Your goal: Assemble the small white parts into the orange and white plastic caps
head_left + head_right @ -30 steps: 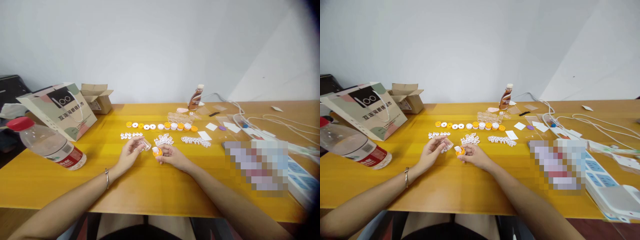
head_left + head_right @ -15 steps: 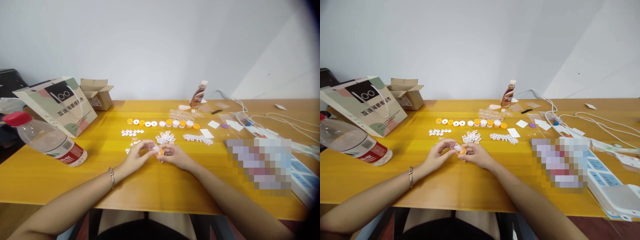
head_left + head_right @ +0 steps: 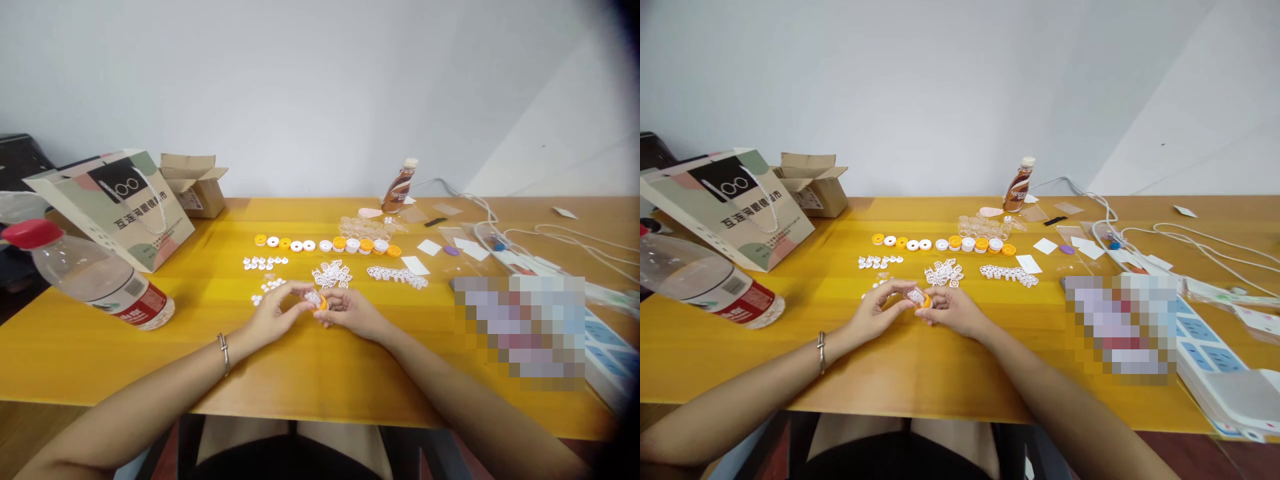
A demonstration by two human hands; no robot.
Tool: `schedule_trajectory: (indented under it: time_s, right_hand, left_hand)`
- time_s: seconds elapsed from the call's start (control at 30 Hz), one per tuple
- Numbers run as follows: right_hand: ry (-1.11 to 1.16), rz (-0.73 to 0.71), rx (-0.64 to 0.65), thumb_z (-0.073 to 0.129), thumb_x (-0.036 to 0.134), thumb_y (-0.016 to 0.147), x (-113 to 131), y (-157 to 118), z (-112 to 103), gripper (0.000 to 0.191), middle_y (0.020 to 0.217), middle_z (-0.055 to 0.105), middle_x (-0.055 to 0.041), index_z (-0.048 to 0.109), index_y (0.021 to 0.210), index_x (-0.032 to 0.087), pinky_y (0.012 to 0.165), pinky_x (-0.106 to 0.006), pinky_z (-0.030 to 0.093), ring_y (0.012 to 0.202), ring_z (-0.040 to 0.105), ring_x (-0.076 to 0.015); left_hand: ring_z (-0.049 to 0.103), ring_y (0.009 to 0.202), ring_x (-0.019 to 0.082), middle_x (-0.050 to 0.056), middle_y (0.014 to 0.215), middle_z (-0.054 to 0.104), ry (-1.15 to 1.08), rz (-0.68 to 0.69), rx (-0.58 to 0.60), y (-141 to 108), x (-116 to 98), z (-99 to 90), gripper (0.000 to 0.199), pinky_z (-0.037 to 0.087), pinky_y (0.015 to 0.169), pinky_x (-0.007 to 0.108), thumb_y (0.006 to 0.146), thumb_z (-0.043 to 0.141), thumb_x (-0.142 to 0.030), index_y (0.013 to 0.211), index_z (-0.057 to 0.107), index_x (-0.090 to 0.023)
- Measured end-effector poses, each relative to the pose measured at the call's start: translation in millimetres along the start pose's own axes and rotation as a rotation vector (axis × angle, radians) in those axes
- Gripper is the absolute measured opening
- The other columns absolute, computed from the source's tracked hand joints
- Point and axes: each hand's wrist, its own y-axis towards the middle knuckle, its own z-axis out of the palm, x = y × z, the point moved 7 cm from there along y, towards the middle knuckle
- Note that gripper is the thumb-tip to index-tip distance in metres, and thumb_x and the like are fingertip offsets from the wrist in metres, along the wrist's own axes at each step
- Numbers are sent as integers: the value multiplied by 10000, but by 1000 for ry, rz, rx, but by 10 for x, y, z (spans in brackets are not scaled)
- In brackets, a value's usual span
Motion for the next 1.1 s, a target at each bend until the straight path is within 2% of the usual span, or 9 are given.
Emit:
schedule_trajectory:
  time_s: [0.23, 0.53, 0.6, 0.77, 0.93, 1.0, 1.1]
  right_hand:
    - [41, 50, 23, 672, 349, 648, -25, -8, 34, 334, 627, 603, 11, 594, 897, 142, 577, -228, 467, 525, 544, -70]
    - [46, 47, -58, 685, 362, 626, -2, -15, 38, 357, 580, 595, 26, 599, 898, 147, 554, -220, 459, 499, 533, -67]
    - [61, 51, -25, 678, 369, 635, 7, -22, 68, 331, 578, 599, 21, 598, 862, 143, 529, -208, 450, 488, 532, -65]
    - [140, 46, 106, 634, 390, 686, 54, -46, 178, 288, 597, 619, 1, 581, 797, 130, 506, -196, 440, 485, 551, -67]
    - [133, 55, 113, 646, 366, 680, 34, -45, 203, 267, 593, 616, 9, 579, 780, 128, 518, -192, 444, 485, 551, -62]
    - [162, 53, 151, 635, 368, 690, 30, -54, 234, 259, 587, 616, 6, 577, 756, 124, 508, -193, 443, 480, 555, -65]
    - [211, 27, 211, 634, 370, 689, 66, -74, 279, 264, 585, 615, 3, 578, 756, 121, 503, -200, 444, 479, 561, -73]
  left_hand:
    - [526, 1044, 176, 88, 1132, 573, -143, -20, 148, 63, -41, -2, 325, 395, 935, 343, 814, 500, -247, 1132, 545, -196]
    - [572, 896, 156, 80, 977, 625, -97, -24, 23, 69, 9, -57, 284, 448, 851, 333, 765, 567, -263, 1033, 588, -173]
    - [571, 907, 160, 83, 995, 619, -119, -37, 50, 74, -17, -67, 278, 445, 852, 336, 780, 547, -259, 1042, 584, -173]
    - [567, 918, 157, 78, 1031, 606, -250, -60, 199, 74, -103, -31, 281, 443, 845, 337, 816, 492, -265, 1078, 572, -200]
    - [585, 746, 136, 69, 870, 633, -347, -127, 125, 57, -50, -23, 317, 479, 708, 297, 728, 618, -287, 1016, 573, -163]
    - [593, 783, 146, 77, 903, 631, -400, -131, 192, 47, -89, 7, 286, 477, 737, 308, 760, 582, -294, 1015, 573, -165]
    - [565, 960, 186, 100, 1103, 567, -463, -83, 384, 13, -219, 68, 308, 451, 838, 336, 814, 498, -326, 1088, 553, -197]
